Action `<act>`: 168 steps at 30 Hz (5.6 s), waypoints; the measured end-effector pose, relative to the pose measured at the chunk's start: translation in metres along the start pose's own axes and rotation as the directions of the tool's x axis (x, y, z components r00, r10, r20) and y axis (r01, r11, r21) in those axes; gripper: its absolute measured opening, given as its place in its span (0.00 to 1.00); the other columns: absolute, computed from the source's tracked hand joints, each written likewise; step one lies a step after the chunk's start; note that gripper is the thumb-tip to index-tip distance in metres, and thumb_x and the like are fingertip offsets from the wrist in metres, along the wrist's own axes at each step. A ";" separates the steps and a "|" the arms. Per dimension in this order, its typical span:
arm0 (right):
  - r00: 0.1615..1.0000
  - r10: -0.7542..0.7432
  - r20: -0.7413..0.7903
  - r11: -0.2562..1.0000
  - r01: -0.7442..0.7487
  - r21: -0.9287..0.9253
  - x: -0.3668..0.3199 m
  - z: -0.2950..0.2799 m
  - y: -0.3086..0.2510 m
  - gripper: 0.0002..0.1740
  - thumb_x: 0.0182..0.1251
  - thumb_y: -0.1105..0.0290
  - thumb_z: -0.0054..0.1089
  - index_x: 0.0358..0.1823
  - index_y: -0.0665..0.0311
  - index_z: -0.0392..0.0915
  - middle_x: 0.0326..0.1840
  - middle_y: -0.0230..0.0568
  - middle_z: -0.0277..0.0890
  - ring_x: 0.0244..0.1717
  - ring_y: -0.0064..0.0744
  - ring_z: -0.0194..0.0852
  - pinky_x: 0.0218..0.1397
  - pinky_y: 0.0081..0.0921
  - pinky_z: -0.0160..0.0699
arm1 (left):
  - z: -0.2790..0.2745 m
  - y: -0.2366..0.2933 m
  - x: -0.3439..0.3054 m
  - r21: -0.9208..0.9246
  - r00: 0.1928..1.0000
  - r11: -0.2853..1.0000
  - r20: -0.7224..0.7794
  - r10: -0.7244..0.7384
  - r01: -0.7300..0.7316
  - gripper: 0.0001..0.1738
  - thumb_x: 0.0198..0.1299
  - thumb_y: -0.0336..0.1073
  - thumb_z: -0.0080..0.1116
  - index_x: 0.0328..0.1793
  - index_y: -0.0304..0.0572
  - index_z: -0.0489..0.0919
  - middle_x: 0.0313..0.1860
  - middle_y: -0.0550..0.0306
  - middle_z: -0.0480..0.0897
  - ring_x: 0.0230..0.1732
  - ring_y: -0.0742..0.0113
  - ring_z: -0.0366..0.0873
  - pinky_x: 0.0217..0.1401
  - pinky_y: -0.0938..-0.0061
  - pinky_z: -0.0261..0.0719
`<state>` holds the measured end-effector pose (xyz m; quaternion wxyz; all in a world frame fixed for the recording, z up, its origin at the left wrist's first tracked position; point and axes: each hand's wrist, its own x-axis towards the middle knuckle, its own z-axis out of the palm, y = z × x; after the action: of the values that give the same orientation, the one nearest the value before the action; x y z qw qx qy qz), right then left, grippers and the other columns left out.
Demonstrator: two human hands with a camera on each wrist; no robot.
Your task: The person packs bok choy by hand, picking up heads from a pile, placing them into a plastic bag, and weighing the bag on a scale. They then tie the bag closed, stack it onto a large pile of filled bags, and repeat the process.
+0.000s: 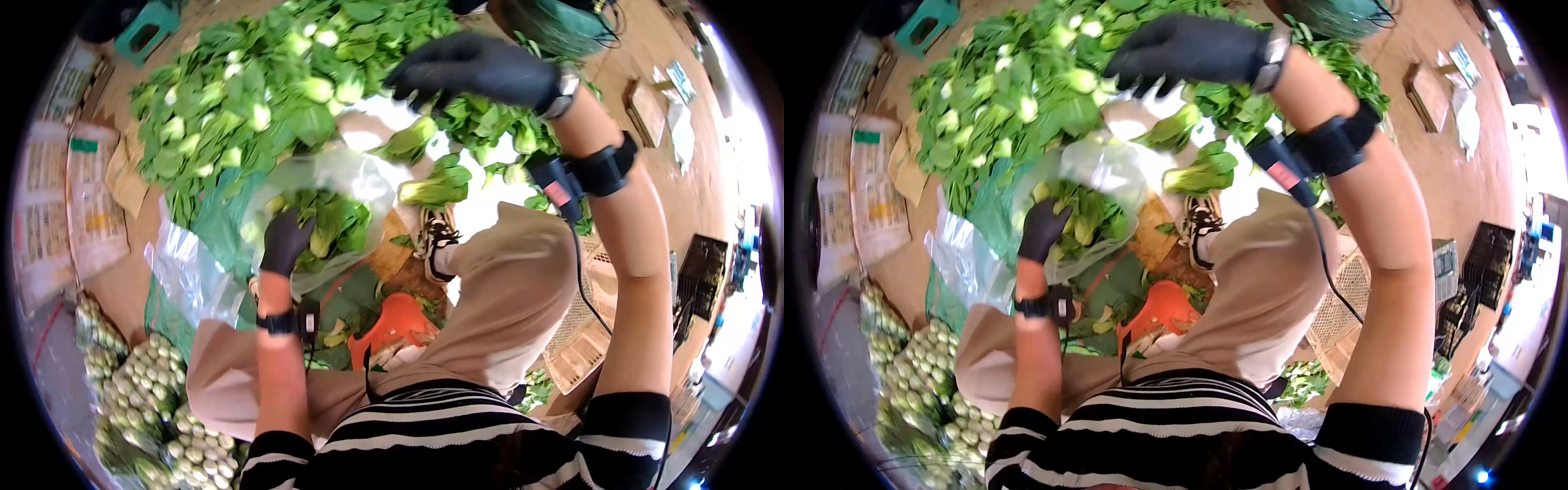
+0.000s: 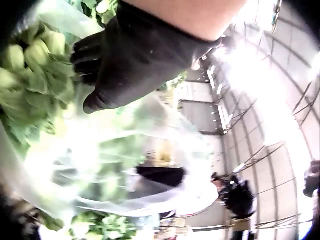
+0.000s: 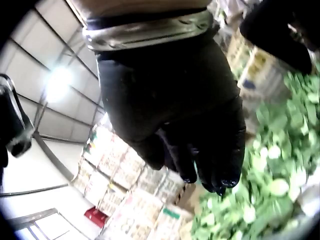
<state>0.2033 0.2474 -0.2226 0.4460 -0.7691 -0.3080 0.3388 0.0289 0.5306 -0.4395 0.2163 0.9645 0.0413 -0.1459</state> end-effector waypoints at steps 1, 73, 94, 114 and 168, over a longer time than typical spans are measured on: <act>0.990 -0.129 -0.050 0.979 0.119 -0.167 -0.013 -0.025 -0.001 0.19 0.64 0.60 0.44 0.50 0.66 0.69 0.45 0.38 0.73 0.41 0.24 0.73 0.43 0.21 0.73 | -0.024 0.023 -0.009 -0.141 0.993 0.990 0.107 0.043 -0.028 0.23 0.49 0.46 0.54 0.41 0.30 0.75 0.32 0.43 0.78 0.37 0.50 0.76 0.42 0.69 0.72; 0.701 0.517 -0.492 0.639 -0.698 -0.322 0.048 -0.093 0.413 0.63 0.36 0.43 0.65 0.65 0.68 0.33 0.51 0.58 0.67 0.52 0.49 0.66 0.55 0.32 0.64 | 0.163 0.169 0.209 0.337 0.785 0.756 -0.073 0.616 -0.561 0.22 0.34 0.39 0.61 0.38 0.38 0.71 0.36 0.46 0.75 0.41 0.49 0.71 0.45 0.60 0.67; 0.611 0.320 -0.724 0.947 -0.196 0.252 -0.058 -0.033 0.270 0.52 0.38 0.57 0.69 0.63 0.68 0.47 0.53 0.52 0.65 0.48 0.39 0.70 0.49 0.29 0.73 | 0.113 0.141 0.173 -0.423 0.660 0.704 0.275 0.699 -0.570 0.29 0.28 0.41 0.67 0.42 0.43 0.73 0.34 0.47 0.74 0.35 0.49 0.72 0.39 0.63 0.71; 0.932 0.254 -0.259 0.912 -0.141 0.386 0.144 0.053 0.339 0.51 0.38 0.55 0.68 0.62 0.64 0.48 0.55 0.51 0.63 0.53 0.38 0.63 0.56 0.30 0.64 | 0.040 0.032 0.104 -0.993 0.984 -0.118 0.028 -0.178 0.007 0.25 0.58 0.44 0.45 0.59 0.39 0.64 0.53 0.52 0.69 0.51 0.60 0.69 0.55 0.65 0.66; 0.290 0.498 -0.817 0.864 -0.085 0.497 0.023 0.158 0.405 0.44 0.51 0.56 0.60 0.61 0.75 0.47 0.61 0.59 0.52 0.63 0.47 0.47 0.64 0.30 0.47 | 0.211 0.116 0.233 -0.869 0.901 0.436 0.362 0.238 0.234 0.41 0.42 0.34 0.65 0.62 0.38 0.55 0.51 0.55 0.70 0.51 0.65 0.68 0.52 0.74 0.68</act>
<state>0.1606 0.1740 -0.6497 0.6005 -0.7691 0.2167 -0.0309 0.2119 0.3395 -0.6445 0.6984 0.6414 0.0622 -0.3115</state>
